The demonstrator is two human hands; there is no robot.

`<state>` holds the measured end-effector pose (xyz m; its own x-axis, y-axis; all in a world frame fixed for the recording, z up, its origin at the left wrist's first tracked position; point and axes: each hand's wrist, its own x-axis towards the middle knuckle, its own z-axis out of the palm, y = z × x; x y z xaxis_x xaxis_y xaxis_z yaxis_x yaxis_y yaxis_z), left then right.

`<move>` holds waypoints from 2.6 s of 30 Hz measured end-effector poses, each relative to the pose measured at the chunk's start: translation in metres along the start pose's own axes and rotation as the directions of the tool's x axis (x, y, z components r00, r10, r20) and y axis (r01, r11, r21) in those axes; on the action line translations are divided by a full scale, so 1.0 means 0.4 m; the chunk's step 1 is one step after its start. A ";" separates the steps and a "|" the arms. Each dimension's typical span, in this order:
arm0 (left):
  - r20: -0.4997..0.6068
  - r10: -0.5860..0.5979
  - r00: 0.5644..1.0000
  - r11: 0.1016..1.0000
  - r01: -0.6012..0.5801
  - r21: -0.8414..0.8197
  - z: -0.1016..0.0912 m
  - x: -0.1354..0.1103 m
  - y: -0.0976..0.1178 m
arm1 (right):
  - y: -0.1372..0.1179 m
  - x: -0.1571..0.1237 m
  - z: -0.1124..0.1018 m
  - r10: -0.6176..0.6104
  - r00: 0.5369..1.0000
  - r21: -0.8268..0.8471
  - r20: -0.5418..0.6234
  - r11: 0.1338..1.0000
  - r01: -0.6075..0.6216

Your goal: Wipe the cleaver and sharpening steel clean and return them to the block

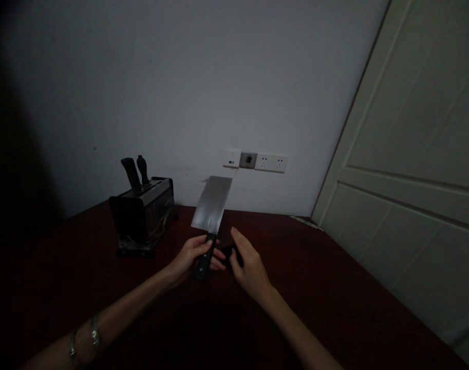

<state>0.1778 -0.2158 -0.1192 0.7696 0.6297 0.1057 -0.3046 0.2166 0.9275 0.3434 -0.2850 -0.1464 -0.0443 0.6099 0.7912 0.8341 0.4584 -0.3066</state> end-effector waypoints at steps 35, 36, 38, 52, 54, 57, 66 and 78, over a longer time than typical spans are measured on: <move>0.022 0.105 0.994 0.822 -0.074 -0.565 0.177 0.050 0.196 | -0.126 0.308 -0.167 -0.382 0.916 -0.162 0.127 0.903 0.399; 0.013 0.075 0.997 0.840 -0.056 -0.540 0.189 0.035 0.200 | -0.124 0.324 -0.178 -0.356 0.926 -0.142 0.129 0.917 0.373; -0.061 0.062 0.996 0.882 -0.083 -0.464 0.213 -0.001 0.210 | -0.121 0.359 -0.202 -0.311 0.945 -0.117 0.103 0.940 0.321; -0.045 0.634 0.772 0.584 -0.440 0.682 0.117 0.043 0.448 | -0.185 0.509 -0.274 -0.033 0.999 0.299 -0.041 0.953 0.043; 0.052 0.556 0.829 0.574 -0.429 0.698 0.115 0.039 0.466 | -0.202 0.505 -0.266 -0.014 1.000 0.331 -0.015 0.944 0.018; 0.169 0.442 0.881 0.592 -0.428 0.683 0.115 0.022 0.477 | -0.230 0.497 -0.253 -0.017 0.999 0.382 0.033 0.924 0.003; 0.140 0.394 0.908 0.634 -0.379 0.674 0.096 -0.036 0.493 | -0.285 0.492 -0.189 -0.070 0.994 0.464 0.082 0.885 0.024; 0.019 0.521 0.853 0.575 -0.367 0.731 -0.016 -0.084 0.569 | -0.369 0.584 -0.101 -0.049 0.982 0.546 0.183 0.836 -0.060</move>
<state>0.0788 -0.1828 0.0860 0.5089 0.6360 0.5801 -0.0481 -0.6518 0.7569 0.2321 -0.2364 0.1051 -0.1850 0.6948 0.6950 0.3996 0.6993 -0.5927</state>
